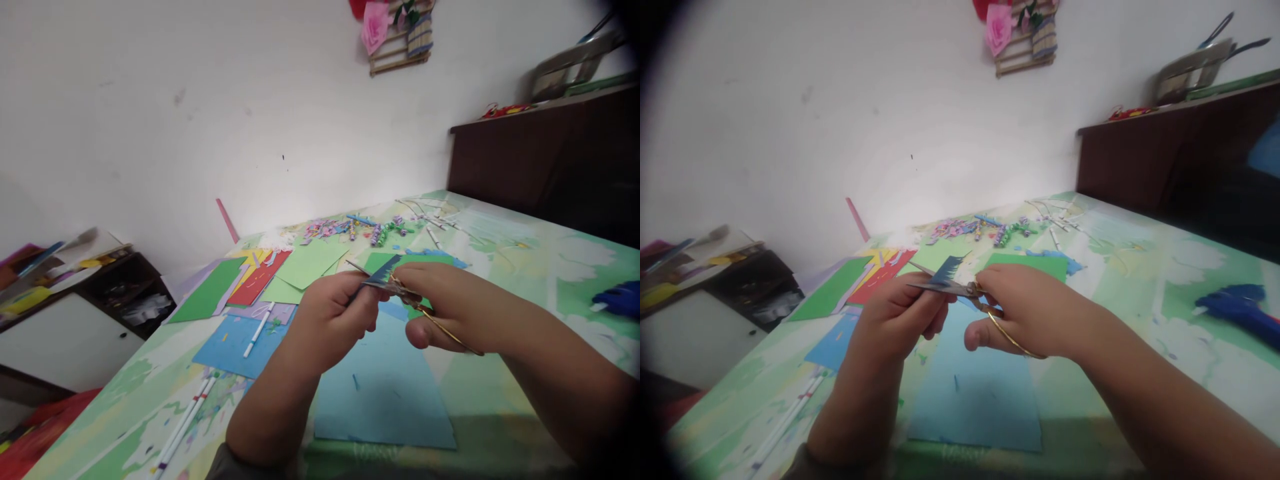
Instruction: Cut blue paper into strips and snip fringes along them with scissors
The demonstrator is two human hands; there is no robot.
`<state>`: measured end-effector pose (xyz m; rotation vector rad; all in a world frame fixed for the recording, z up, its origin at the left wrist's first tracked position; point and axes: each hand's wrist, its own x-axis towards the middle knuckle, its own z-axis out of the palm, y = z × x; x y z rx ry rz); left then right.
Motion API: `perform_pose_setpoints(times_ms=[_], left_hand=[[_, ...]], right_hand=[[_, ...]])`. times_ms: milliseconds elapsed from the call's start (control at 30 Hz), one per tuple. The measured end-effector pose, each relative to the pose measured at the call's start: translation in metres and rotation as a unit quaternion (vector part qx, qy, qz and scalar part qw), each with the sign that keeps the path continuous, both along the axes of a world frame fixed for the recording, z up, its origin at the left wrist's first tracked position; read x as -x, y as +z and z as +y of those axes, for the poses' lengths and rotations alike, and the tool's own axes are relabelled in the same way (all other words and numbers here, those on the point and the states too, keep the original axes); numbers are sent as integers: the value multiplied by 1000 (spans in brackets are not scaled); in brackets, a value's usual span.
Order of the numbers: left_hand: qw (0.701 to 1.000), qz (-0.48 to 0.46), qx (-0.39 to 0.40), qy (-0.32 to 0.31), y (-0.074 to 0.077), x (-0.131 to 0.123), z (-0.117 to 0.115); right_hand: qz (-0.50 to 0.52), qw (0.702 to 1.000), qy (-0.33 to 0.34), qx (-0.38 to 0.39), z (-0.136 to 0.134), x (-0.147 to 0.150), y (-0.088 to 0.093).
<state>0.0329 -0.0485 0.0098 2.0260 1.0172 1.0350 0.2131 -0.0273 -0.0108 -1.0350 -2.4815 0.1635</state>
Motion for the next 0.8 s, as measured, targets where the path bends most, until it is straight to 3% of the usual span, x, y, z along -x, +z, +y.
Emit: perform_pose_setpoints(times_ms=[200,500,800], left_hand=[[1000,3,12,8,2,-1,2],[997,-68,29,-28,-4,1,4],[990,-73,116,21,0,-3,6]], right_hand=[[-10,1000,-1,15,-1,0,1],[-9,999,-20,-24,4,7,-1],[-39,996,-73,-35,7,9,6]])
